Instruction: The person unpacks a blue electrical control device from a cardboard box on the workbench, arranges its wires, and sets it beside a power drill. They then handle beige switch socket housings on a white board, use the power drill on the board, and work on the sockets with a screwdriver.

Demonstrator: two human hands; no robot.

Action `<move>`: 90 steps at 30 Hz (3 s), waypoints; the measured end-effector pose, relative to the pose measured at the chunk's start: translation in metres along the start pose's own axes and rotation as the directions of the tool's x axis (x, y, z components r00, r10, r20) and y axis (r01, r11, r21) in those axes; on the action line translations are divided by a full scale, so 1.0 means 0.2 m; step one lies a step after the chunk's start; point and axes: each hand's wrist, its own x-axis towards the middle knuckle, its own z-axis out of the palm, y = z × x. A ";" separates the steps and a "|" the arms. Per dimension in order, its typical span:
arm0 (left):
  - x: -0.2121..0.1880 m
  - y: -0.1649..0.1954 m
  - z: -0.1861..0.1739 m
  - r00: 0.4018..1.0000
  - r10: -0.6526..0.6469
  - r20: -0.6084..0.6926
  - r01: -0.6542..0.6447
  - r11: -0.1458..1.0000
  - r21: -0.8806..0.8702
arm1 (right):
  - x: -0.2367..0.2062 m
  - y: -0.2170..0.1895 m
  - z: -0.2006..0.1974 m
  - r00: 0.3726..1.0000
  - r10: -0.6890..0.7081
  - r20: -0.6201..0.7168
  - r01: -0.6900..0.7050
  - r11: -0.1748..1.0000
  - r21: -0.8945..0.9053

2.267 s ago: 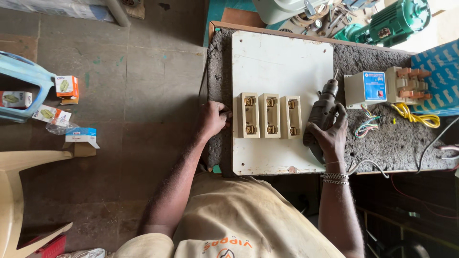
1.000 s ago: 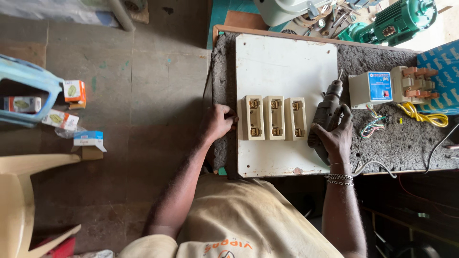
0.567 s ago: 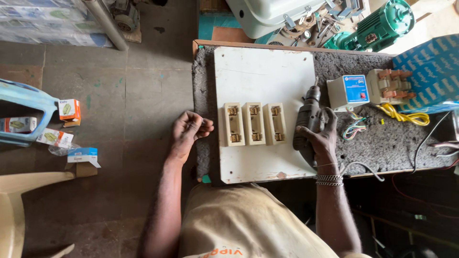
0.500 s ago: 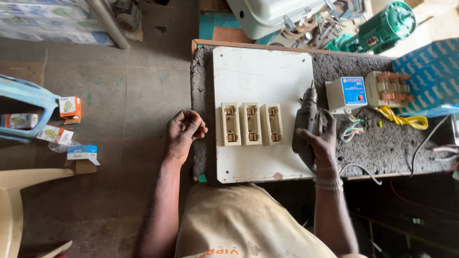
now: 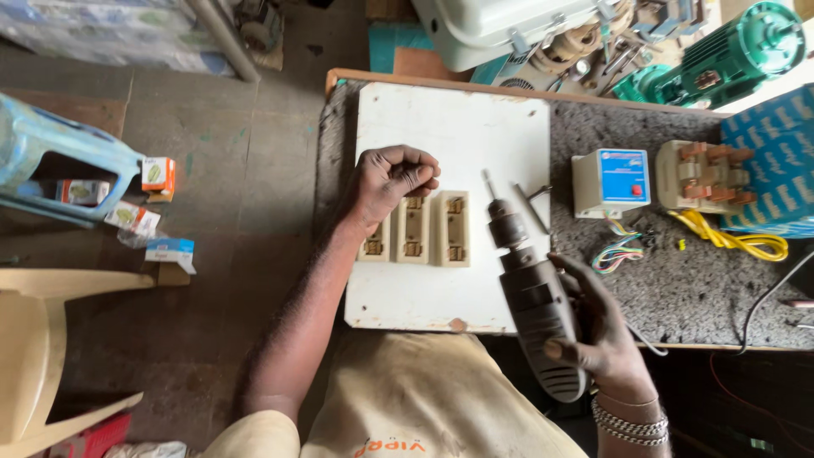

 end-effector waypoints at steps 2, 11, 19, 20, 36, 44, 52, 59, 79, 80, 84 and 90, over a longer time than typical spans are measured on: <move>0.03 -0.02 0.08 1.000 0.002 0.003 -0.003 0.999 0.050 | -0.01 -0.02 -0.04 0.999 -0.001 0.040 0.002 1.000 -0.030; 0.08 -0.13 0.35 0.998 -0.013 0.061 0.011 0.999 0.039 | -0.03 -0.07 -0.23 0.978 0.086 0.189 -0.107 0.989 0.101; 0.05 -0.15 0.41 0.993 -0.054 0.103 0.052 0.998 0.024 | -0.06 -0.07 -0.31 0.970 0.102 0.221 -0.129 0.986 0.107; 0.04 -0.15 0.41 0.993 -0.053 0.109 0.052 0.999 0.011 | -0.07 -0.07 -0.32 0.970 0.103 0.222 -0.130 0.986 0.109; -0.04 -0.06 0.45 0.964 0.011 0.264 0.020 0.993 -0.113 | -0.17 -0.16 -0.40 0.961 0.104 0.256 -0.139 0.983 0.121; -0.06 0.08 0.46 0.977 -0.008 0.213 -0.024 0.989 0.147 | -0.19 -0.15 -0.36 0.967 0.105 0.233 -0.139 0.981 0.134; -0.02 0.16 0.41 0.935 -0.102 0.339 0.037 0.980 0.194 | -0.21 -0.15 -0.33 0.973 0.116 0.201 -0.142 0.983 0.119; 0.03 0.09 0.39 0.927 -0.112 0.359 0.025 0.971 0.238 | -0.19 -0.17 -0.32 0.973 0.116 0.200 -0.138 0.985 0.101; -0.72 0.02 -0.29 0.854 0.263 -0.449 -0.126 0.942 0.312 | 0.30 0.37 0.02 0.953 -0.267 -0.146 -0.023 0.414 -0.910; -0.72 0.00 -0.34 0.858 0.241 -0.453 -0.112 0.949 0.293 | 0.31 0.40 0.04 0.947 -0.263 -0.182 -0.068 0.393 -0.917; -0.66 -0.08 -0.54 0.912 0.170 -0.374 -0.026 0.933 0.360 | 0.34 0.46 0.10 0.926 -0.214 -0.310 -0.195 0.431 -0.881; -0.52 -0.22 -0.61 0.958 0.240 0.158 -0.279 0.641 0.715 | 0.33 0.39 0.31 0.876 -0.367 -0.314 -0.170 0.374 -0.912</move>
